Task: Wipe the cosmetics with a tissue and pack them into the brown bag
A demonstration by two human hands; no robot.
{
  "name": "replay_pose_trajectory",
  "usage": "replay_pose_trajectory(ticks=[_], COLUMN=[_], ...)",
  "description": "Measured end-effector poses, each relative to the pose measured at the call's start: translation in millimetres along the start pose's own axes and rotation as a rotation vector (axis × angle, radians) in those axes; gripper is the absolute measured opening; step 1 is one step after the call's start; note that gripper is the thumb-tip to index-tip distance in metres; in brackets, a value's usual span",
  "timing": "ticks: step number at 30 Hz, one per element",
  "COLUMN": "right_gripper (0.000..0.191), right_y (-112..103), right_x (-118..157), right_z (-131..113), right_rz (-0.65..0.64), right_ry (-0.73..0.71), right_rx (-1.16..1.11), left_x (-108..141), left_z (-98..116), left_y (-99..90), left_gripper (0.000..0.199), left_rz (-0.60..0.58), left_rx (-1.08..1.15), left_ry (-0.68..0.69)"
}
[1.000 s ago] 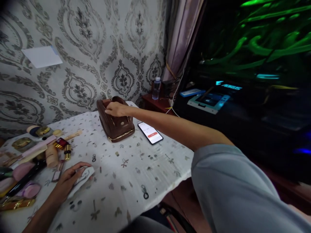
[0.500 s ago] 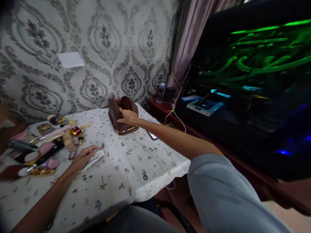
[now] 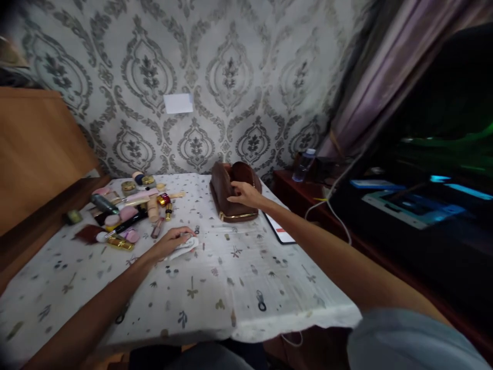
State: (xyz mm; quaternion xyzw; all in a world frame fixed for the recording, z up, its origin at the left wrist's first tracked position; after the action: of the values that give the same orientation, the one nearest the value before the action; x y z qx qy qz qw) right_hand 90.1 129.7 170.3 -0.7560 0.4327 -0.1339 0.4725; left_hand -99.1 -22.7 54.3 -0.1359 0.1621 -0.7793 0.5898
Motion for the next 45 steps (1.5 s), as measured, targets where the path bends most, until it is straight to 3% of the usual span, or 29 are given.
replay_pose_trajectory(ticks=[4,7,10,13,16,18,19,23,25,30,33,36,39,42,45], right_gripper=[0.047,0.05,0.057,0.062,0.044,0.036,0.035,0.043,0.043,0.032,0.029,0.027,0.024,0.021,0.021], right_y=[3,4,-4,-7,23,57,77,162,189,204,204,207,210,209,207], right_x=[-3,-7,2,29,44,39,31,0,-4,6,9,6,4,4,5], right_z=[8,20,16,-17,-56,-72,-73,-58,-62,-94,-96,-94,-90,-88,-89], right_rz=[-0.031,0.014,0.258,0.576,0.63,0.534,0.468,0.25,0.189,0.005,-0.044,-0.069,-0.061,-0.049,-0.049], right_ry=[-0.101,-0.132,-0.143,-0.216,-0.354,-0.404,-0.363,0.009,0.078,-0.072,-0.067,-0.044,-0.026,-0.009,0.004], right_rx=[-0.225,-0.196,-0.004,0.165,0.05,-0.179,-0.322,-0.951,-1.059,-0.866,-0.847,-0.877,-0.868,-0.861,-0.84], left_x=[-2,-4,-5,-4,-3,-2,-2,5,7,2,-11,-23,-35,-46,-52], left_z=[-5,-8,-11,-12,-12,-12,-12,-11,-7,-4,-17,-38,-59,-77,-80], left_y=[-2.7,-5.7,-6.4,-7.5,-13.3,-21.9,-28.1,-68.7,-98.2,-200.5,-267.1,-316.7,-338.8,-340.5,-336.6], left_gripper=[0.047,0.052,0.057,0.058,0.052,0.045,0.041,0.031,0.028,0.027,0.032,0.033,0.04,0.053,0.054], left_rz=[0.012,0.03,0.038,0.052,0.097,0.158,0.198,0.408,0.503,0.66,0.683,0.665,0.6,0.503,0.45], left_rx=[0.015,0.013,0.014,0.005,-0.021,-0.061,-0.091,-0.271,-0.388,-0.729,-0.908,-1.044,-1.138,-1.22,-1.313], left_ry=[0.019,0.028,0.034,0.045,0.064,0.065,0.058,0.006,-0.018,-0.146,-0.313,-0.499,-0.631,-0.705,-0.709])
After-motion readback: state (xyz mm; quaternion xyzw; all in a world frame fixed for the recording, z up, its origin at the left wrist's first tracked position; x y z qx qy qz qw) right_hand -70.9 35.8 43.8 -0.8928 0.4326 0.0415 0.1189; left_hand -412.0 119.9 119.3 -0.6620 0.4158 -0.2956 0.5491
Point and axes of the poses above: each hand's wrist, its own x-axis away from the middle knuckle, its own y-axis out of the palm, z = x × y, the point moved 9 cm from there along -x, towards the middle knuckle, and after that the axes turned 13 degrees about -x, right-handed, at the moved point
